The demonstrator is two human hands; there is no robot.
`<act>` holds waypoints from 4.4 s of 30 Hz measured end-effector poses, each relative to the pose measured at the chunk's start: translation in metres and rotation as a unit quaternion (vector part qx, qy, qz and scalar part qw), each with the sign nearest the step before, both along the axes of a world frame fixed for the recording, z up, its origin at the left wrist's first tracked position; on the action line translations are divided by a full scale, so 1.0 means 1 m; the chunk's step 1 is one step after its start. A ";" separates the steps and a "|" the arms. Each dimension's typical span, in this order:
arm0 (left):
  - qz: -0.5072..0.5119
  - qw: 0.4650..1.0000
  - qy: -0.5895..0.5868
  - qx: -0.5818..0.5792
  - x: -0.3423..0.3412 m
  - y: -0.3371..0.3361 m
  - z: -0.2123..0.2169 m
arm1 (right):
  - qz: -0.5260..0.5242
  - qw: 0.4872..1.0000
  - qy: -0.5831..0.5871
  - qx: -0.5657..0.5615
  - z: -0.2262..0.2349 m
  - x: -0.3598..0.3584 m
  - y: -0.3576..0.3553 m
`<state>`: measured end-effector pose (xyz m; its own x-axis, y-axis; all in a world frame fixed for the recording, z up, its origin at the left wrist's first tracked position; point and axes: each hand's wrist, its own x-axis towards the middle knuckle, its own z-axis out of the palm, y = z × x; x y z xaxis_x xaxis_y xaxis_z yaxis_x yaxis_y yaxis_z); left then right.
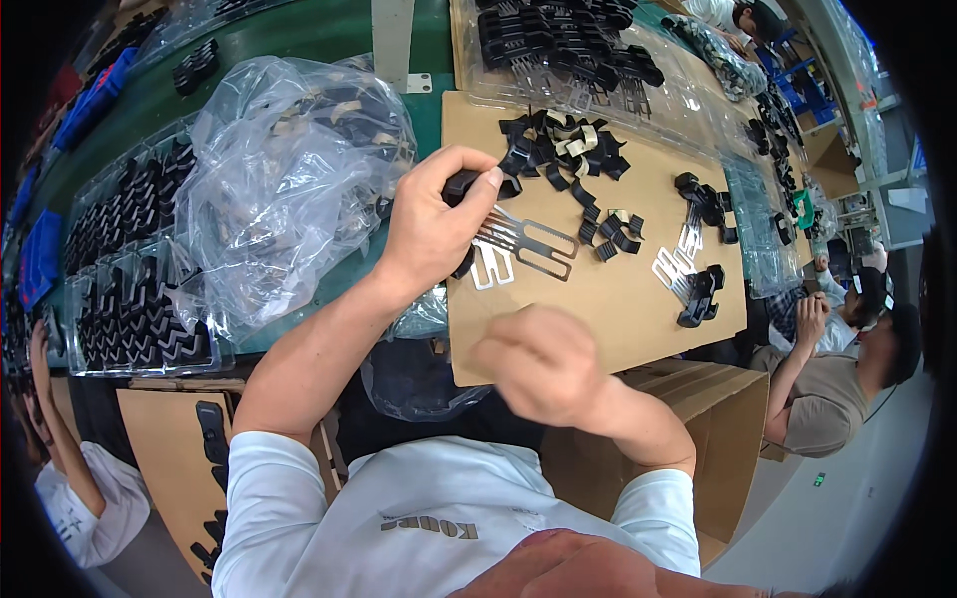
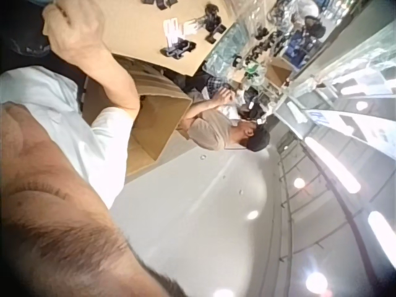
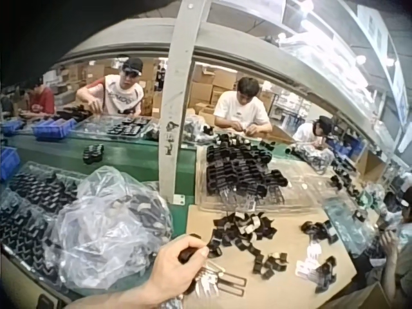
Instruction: The person assembles brackets by peeling the adhesive backing from pads and attaching the pads onto plastic and metal clips by hand, placing the assembled components onto the cardboard surface.
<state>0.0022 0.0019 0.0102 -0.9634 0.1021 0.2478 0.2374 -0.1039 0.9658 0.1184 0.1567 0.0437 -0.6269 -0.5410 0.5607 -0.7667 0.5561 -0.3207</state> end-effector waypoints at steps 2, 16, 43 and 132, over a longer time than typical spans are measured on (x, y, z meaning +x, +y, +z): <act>0.004 1.000 -0.003 -0.002 0.000 -0.001 0.000 | -0.020 1.000 -0.010 0.000 -0.002 0.001 0.001; 0.001 0.999 0.028 -0.019 -0.003 -0.003 -0.003 | -0.150 0.981 -0.113 0.051 -0.018 0.015 0.017; -0.231 0.965 -0.086 0.093 -0.005 -0.009 -0.005 | -0.169 0.942 -0.173 -0.233 -0.004 -0.096 0.042; -0.171 0.977 -0.128 0.020 -0.003 -0.001 -0.012 | -0.202 0.970 0.024 -0.135 -0.018 -0.096 0.012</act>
